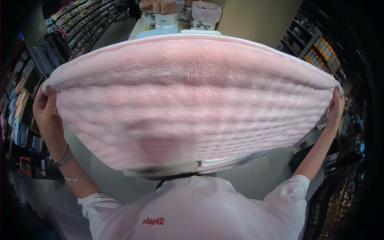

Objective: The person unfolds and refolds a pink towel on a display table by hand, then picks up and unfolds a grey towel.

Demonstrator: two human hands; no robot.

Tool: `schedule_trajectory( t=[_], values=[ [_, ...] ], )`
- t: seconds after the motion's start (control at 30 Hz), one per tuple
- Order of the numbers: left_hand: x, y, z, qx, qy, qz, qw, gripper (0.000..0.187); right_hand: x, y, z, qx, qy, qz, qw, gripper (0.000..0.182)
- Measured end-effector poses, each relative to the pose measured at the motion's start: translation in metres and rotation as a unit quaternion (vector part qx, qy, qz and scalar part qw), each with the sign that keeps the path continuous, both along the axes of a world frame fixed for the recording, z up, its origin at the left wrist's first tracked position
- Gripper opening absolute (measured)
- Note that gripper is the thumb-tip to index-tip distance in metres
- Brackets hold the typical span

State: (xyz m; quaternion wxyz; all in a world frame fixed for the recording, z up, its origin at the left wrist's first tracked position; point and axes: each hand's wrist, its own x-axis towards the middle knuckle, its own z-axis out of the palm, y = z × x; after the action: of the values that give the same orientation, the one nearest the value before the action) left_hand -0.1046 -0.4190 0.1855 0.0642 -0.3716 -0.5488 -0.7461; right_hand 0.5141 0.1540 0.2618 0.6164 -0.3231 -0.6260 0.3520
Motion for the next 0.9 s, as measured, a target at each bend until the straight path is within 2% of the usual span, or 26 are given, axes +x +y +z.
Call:
schedule_trajectory(
  t=[0.1, 0.13, 0.2, 0.27, 0.3, 0.33, 0.37, 0.43, 0.5, 0.53, 0.63, 0.73, 0.83, 0.87, 0.9],
  values=[
    [-0.002, 0.036, -0.026, -0.125, -0.057, -0.049, 0.989, 0.031, -0.066, -0.036, -0.026, -0.091, -0.115, -0.055, 0.988, 0.031],
    [-0.003, 0.055, -0.050, -0.170, -0.083, -0.046, 0.981, 0.029, -0.067, -0.007, -0.056, -0.118, -0.165, -0.001, 0.979, 0.034],
    [-0.014, 0.087, -0.115, -0.270, -0.132, -0.072, 0.951, 0.031, -0.093, 0.023, -0.125, -0.168, -0.263, -0.015, 0.950, 0.037],
    [-0.035, 0.112, -0.205, -0.336, -0.131, -0.024, 0.932, 0.030, -0.118, 0.038, -0.198, -0.189, -0.301, 0.005, 0.935, 0.034],
    [-0.030, 0.123, -0.237, -0.344, -0.143, 0.022, 0.928, 0.031, -0.115, 0.082, -0.265, -0.174, -0.295, -0.005, 0.939, 0.033],
    [-0.040, 0.134, -0.285, -0.341, -0.131, 0.072, 0.928, 0.031, -0.122, 0.091, -0.309, -0.143, -0.334, -0.036, 0.931, 0.033],
    [-0.033, 0.136, -0.301, -0.374, -0.098, 0.114, 0.915, 0.030, -0.136, 0.071, -0.339, -0.068, -0.279, -0.047, 0.957, 0.037],
    [-0.016, 0.144, -0.313, -0.402, -0.040, 0.189, 0.895, 0.027, -0.155, 0.051, -0.363, -0.104, -0.364, -0.191, 0.906, 0.043],
    [-0.003, 0.151, -0.312, -0.400, 0.012, 0.250, 0.882, 0.025, -0.166, 0.039, -0.366, -0.080, -0.385, -0.241, 0.887, 0.049],
    [0.005, 0.151, -0.304, -0.425, -0.025, 0.230, 0.875, 0.023, -0.169, 0.036, -0.366, -0.069, -0.399, -0.265, 0.875, 0.051],
    [0.009, 0.151, -0.314, -0.401, 0.004, 0.225, 0.888, 0.022, -0.164, 0.042, -0.377, -0.046, -0.384, -0.240, 0.890, 0.057],
    [0.008, 0.152, -0.323, -0.359, -0.006, 0.216, 0.908, 0.023, -0.167, 0.037, -0.371, -0.096, -0.380, -0.240, 0.888, 0.057],
    [0.030, 0.148, -0.285, -0.447, 0.108, 0.287, 0.840, 0.025, -0.155, 0.011, -0.351, 0.028, -0.342, -0.253, 0.904, 0.057],
    [0.032, 0.146, -0.286, -0.434, 0.197, 0.349, 0.807, 0.029, -0.140, -0.006, -0.344, 0.019, -0.316, -0.233, 0.920, 0.054],
    [0.042, 0.147, -0.277, -0.415, 0.214, 0.341, 0.816, 0.028, -0.123, -0.029, -0.333, 0.043, -0.310, -0.238, 0.919, 0.052]
  ],
)
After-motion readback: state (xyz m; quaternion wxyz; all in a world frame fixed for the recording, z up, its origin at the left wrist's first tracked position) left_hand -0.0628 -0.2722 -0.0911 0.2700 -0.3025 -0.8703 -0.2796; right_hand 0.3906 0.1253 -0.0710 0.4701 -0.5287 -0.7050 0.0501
